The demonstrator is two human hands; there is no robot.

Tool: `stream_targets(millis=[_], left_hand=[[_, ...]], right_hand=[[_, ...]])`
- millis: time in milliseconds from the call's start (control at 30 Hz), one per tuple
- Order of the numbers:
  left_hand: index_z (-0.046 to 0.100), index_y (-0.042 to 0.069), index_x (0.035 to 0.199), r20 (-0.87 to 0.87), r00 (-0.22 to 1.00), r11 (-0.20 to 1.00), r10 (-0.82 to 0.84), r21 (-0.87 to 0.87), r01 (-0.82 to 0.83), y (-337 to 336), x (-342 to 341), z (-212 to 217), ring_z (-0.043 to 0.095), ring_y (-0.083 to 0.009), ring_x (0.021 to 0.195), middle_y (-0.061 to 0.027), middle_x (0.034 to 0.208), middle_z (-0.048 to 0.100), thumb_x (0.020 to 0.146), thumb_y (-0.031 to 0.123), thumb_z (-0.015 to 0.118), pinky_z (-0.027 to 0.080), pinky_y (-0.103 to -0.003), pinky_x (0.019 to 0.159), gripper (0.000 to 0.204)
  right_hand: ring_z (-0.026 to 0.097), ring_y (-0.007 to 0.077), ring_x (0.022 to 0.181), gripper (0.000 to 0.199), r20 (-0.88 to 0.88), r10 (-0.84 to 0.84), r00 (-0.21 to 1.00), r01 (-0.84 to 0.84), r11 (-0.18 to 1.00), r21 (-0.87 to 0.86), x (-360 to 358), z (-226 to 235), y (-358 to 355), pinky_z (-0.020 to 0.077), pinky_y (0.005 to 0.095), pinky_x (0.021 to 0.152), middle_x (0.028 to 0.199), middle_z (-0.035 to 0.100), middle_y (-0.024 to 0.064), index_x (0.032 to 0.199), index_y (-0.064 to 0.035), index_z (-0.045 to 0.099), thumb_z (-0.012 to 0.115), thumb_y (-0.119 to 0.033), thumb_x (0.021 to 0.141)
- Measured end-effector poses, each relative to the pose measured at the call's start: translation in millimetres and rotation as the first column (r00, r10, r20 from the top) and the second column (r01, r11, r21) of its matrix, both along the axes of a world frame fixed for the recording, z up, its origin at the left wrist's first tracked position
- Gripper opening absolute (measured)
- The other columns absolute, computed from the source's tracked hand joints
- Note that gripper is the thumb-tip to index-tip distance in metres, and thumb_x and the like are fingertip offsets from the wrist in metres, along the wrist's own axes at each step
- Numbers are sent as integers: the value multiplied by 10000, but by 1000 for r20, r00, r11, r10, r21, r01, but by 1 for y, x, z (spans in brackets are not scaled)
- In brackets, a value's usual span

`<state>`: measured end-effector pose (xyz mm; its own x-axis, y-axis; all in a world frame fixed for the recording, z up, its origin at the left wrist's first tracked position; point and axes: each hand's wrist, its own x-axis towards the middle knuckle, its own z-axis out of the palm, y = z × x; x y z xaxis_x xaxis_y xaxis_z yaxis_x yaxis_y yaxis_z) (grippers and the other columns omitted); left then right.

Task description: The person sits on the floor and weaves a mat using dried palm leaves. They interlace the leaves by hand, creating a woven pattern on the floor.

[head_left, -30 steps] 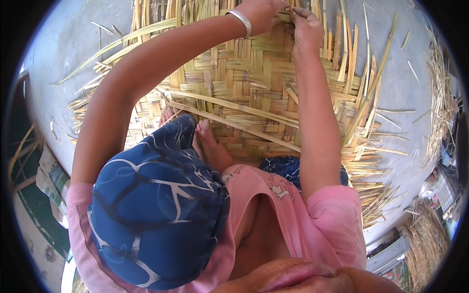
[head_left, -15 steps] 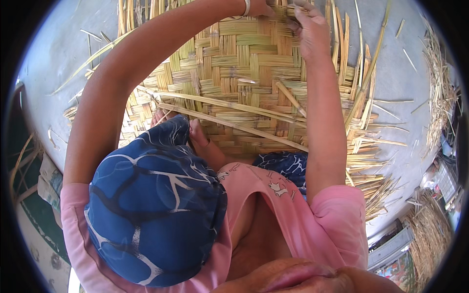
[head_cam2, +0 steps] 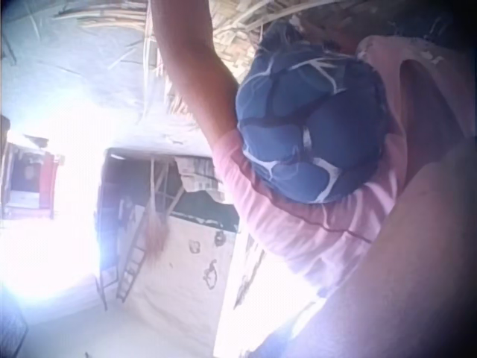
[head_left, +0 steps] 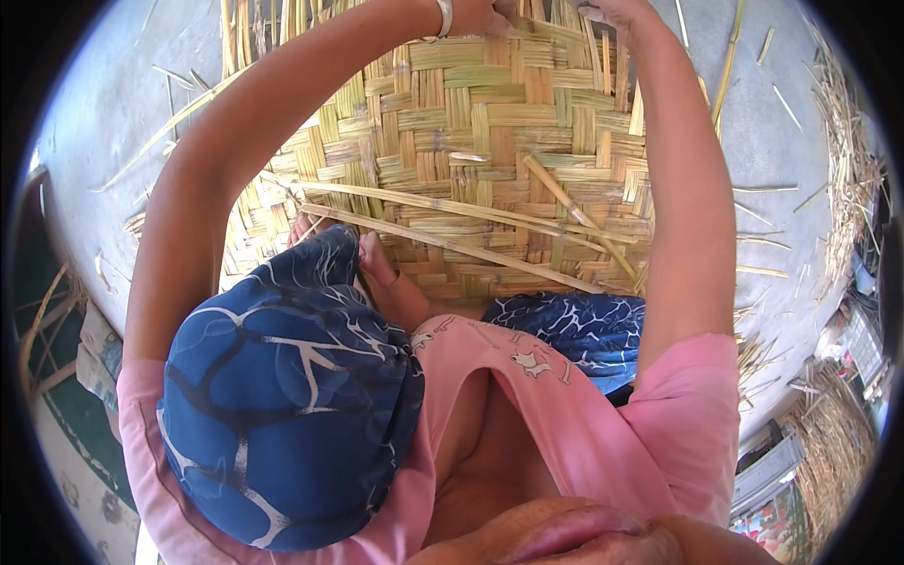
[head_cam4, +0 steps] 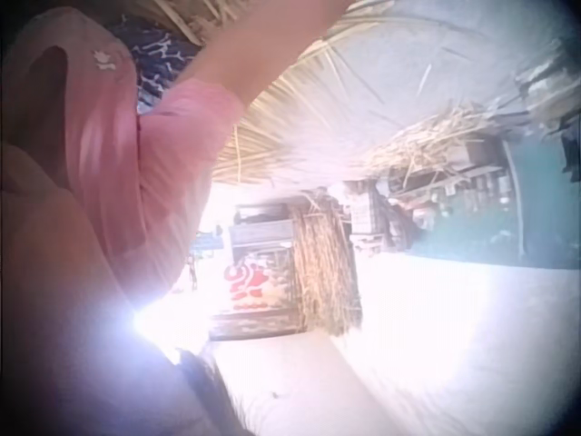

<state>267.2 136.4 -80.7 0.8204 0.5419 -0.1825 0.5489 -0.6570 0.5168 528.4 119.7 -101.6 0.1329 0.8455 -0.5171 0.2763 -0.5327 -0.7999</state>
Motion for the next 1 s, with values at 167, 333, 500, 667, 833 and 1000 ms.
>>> stream_targets(millis=[167, 333, 500, 667, 833, 1000], left_hand=[[767, 67, 936, 16, 963, 962, 268, -61, -267, -39, 3, 20, 714, -385, 879, -194, 922, 741, 813, 340, 766, 563, -477, 795, 299], [646, 62, 1103, -70, 873, 875, 483, 77, -478, -72, 19, 23, 661, -400, 1102, -192, 1221, 656, 810, 310, 798, 529, -489, 939, 414], [532, 97, 1360, -21, 859, 850, 512, 158, -503, -95, 20, 27, 495, -363, 1347, -165, 1456, 508, 816, 323, 798, 388, -524, 1113, 646], [414, 122, 1527, 69, 820, 789, 568, 235, -567, -102, 18, 16, 376, -369, 1456, -168, 1584, 398, 830, 330, 780, 301, -529, 1192, 814], [388, 140, 1549, 83, 773, 756, 629, 163, -633, -104, 22, -2, 326, -387, 1490, -186, 1621, 343, 831, 349, 767, 253, -534, 1227, 838], [400, 150, 1536, 62, 754, 741, 654, 150, -655, -105, 24, -11, 292, -377, 1505, -179, 1624, 331, 810, 335, 751, 237, -538, 1228, 828]], right_hand=[[670, 236, 763, 253, 208, 322, 924, -337, 940, 44, -25, -10, 24, 535, 416, 672, 863, 718, 121, 990, -34, 738, 711, -251, 864], [730, 371, 971, 330, 618, 286, 732, -392, 919, 40, -53, 21, 24, 566, 458, 823, 1023, 739, 272, 1030, 10, 751, 684, -240, 826], [692, 442, 1021, 373, 614, -87, 784, -177, 918, 355, -32, 22, 0, 539, 498, 907, 1024, 728, 278, 1037, 11, 734, 649, -315, 877], [657, 469, 1098, 478, 622, -55, 781, -156, 947, 281, -21, -2, -19, 519, 501, 967, 1120, 692, 315, 1122, 33, 685, 660, -384, 890], [656, 469, 1121, 573, 610, 35, 792, -122, 987, 102, -10, -31, 11, 517, 492, 981, 1141, 692, 317, 1215, 87, 633, 705, -359, 864], [702, 335, 907, 406, 97, -68, 993, 39, 961, 273, -20, -29, 1, 569, 450, 807, 1000, 735, 171, 1125, 43, 708, 758, -243, 840]])
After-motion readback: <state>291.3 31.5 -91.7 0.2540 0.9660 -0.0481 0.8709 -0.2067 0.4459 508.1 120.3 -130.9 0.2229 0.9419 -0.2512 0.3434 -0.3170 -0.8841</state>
